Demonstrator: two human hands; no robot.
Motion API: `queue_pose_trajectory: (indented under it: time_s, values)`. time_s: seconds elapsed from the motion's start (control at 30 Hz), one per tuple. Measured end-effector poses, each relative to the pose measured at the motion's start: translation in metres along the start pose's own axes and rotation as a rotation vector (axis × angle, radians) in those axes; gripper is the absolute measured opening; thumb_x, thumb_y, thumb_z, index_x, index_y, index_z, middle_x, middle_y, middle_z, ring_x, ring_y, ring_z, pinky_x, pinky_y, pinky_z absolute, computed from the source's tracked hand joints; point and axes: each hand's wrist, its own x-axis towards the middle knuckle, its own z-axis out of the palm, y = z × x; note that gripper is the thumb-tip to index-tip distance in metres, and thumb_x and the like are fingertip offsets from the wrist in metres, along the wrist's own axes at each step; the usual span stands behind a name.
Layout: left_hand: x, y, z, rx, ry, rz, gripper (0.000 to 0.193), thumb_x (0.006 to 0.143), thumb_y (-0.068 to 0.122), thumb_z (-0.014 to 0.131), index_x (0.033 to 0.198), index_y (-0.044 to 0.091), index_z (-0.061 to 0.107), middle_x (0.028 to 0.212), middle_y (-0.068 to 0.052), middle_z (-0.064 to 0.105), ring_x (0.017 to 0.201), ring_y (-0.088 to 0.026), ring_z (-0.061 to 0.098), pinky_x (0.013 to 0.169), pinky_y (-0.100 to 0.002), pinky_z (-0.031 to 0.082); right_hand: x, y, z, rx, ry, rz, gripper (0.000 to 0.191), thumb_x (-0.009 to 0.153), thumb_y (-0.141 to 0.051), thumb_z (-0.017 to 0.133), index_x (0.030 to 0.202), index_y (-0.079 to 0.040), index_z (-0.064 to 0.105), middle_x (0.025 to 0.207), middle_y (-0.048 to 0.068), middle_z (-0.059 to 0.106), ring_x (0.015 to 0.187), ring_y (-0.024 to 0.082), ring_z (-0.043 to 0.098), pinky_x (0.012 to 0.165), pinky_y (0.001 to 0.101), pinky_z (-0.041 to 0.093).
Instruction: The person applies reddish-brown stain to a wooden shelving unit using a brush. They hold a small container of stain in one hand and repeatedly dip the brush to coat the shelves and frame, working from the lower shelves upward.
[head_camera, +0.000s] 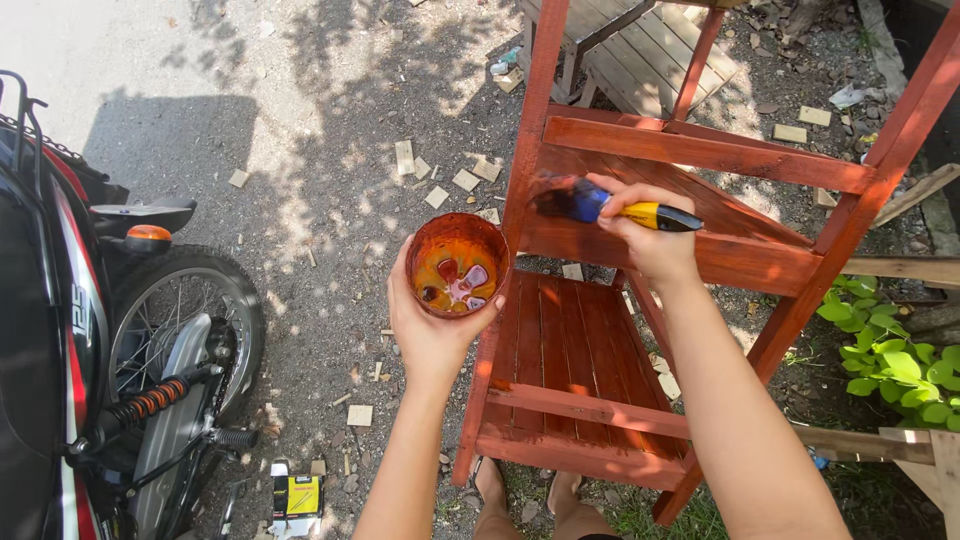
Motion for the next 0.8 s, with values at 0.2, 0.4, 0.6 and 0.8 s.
queue_pose_trajectory:
  time_s: [0.2, 0.4, 0.6, 0.8]
  values:
    - [-0.002, 0.008, 0.009, -0.070, -0.042, 0.001, 0.106, 0.054, 0.020, 0.099, 0.144, 0.002, 0.047, 0.134, -0.016, 0.060, 0.126, -0.031, 0.062, 0.109, -0.042, 0.050, -0.037, 0.018, 0.023, 0.156, 0.091, 0.130, 0.020, 0.076, 0.017, 0.073, 0.085, -0.001, 0.069, 0.101, 0.014, 0.073, 0.128, 0.032, 0.066, 0.093, 0.0351, 0.056]
    - [-0.015, 0.016, 0.022, -0.061, -0.105, 0.030, 0.104, 0.055, 0.021, 0.100, 0.143, 0.002, 0.048, 0.134, -0.016, 0.060, 0.127, -0.031, 0.060, 0.109, -0.042, 0.049, -0.103, 0.023, -0.042, 0.182, 0.429, 0.195, 0.021, 0.077, 0.017, 0.072, 0.089, 0.000, 0.070, 0.125, 0.013, 0.077, 0.112, 0.029, 0.065, 0.092, 0.0338, 0.054]
    - [-0.038, 0.031, 0.041, -0.099, -0.196, -0.024, 0.105, 0.056, 0.020, 0.099, 0.145, 0.002, 0.046, 0.132, -0.015, 0.060, 0.124, -0.029, 0.062, 0.107, -0.041, 0.051, -0.188, -0.007, -0.185, -0.134, 0.710, 0.068, 0.022, 0.084, 0.015, 0.076, 0.098, -0.002, 0.069, 0.110, 0.012, 0.070, 0.104, 0.021, 0.070, 0.094, 0.0322, 0.061]
    - [-0.057, 0.043, 0.056, -0.179, -0.237, 0.018, 0.102, 0.058, 0.016, 0.099, 0.145, 0.001, 0.047, 0.134, -0.014, 0.060, 0.124, -0.026, 0.062, 0.108, -0.039, 0.051, -0.234, -0.037, -0.225, -0.292, 0.965, -0.006, 0.017, 0.091, 0.011, 0.077, 0.101, -0.001, 0.069, 0.109, 0.012, 0.068, 0.092, 0.020, 0.069, 0.082, 0.0333, 0.062]
